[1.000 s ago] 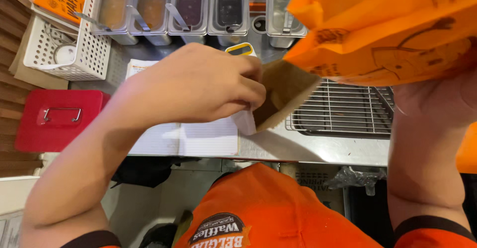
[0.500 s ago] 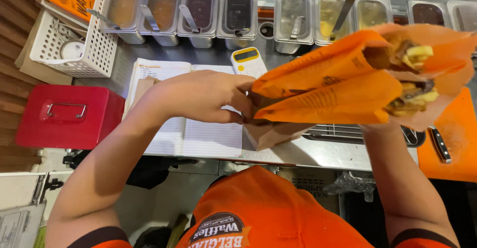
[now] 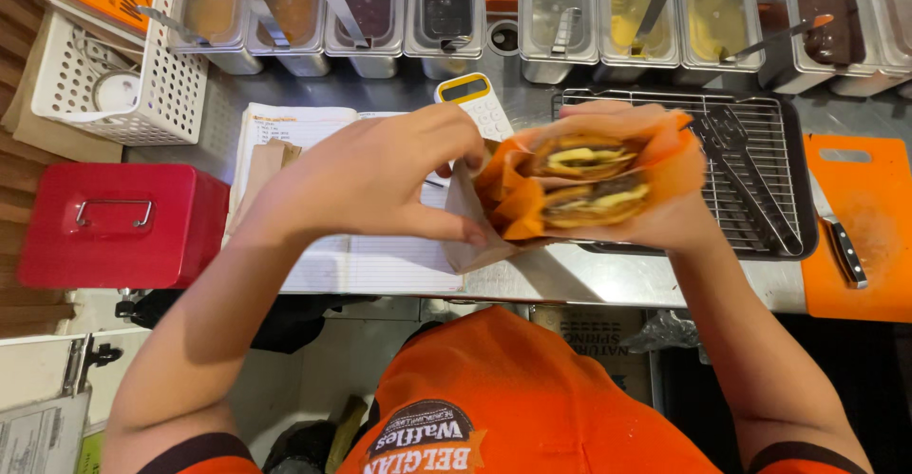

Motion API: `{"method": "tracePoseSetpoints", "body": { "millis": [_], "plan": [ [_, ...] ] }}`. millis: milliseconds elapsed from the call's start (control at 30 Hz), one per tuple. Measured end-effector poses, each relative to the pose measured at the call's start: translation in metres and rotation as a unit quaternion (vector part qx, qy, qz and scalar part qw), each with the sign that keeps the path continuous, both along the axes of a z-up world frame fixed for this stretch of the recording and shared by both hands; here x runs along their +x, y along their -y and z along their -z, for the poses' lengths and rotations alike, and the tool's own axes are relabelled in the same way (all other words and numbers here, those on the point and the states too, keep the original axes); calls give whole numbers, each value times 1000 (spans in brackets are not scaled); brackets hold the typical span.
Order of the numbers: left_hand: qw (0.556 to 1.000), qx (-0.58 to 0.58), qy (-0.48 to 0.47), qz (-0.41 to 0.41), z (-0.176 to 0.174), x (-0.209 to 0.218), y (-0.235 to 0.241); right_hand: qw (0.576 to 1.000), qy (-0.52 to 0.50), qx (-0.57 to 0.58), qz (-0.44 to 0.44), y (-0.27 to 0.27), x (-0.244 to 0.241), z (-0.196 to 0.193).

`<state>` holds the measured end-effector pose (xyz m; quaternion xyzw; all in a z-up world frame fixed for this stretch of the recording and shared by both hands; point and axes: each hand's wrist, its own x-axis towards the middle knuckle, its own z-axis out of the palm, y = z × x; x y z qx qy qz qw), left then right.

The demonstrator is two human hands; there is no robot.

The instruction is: The person spreads chocolate sauce on a waffle using a knife, then places sliced bananas on top. They fold the waffle, wrap it in an orange paper sleeve, and place it into a brown paper bag. Finally, they write on a notebook.

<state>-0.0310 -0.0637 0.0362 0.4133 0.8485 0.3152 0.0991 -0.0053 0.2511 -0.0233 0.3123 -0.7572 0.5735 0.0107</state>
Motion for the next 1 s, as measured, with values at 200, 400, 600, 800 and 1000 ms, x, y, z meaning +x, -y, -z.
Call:
{"method": "tracePoseSetpoints", "body": {
  "millis": [200, 400, 600, 800, 1000],
  "plan": [
    [980, 124, -90, -127, 34, 34, -34, 996, -34, 77, 28, 15, 6, -6],
    [963, 204, -78, -161, 59, 39, -35, 964, -125, 236, -8, -4, 8, -28],
    [961, 160, -143, -175, 47, 44, -29, 957, -113, 267, -18, -12, 19, -24],
    [977, 62, -140, -148, 24, 52, -21, 957, -112, 268, -12, -22, 26, -21],
    [980, 29, -150, -124, -2, 79, -21, 921, -234, 294, -107, -24, 50, -70]
  ]
}}
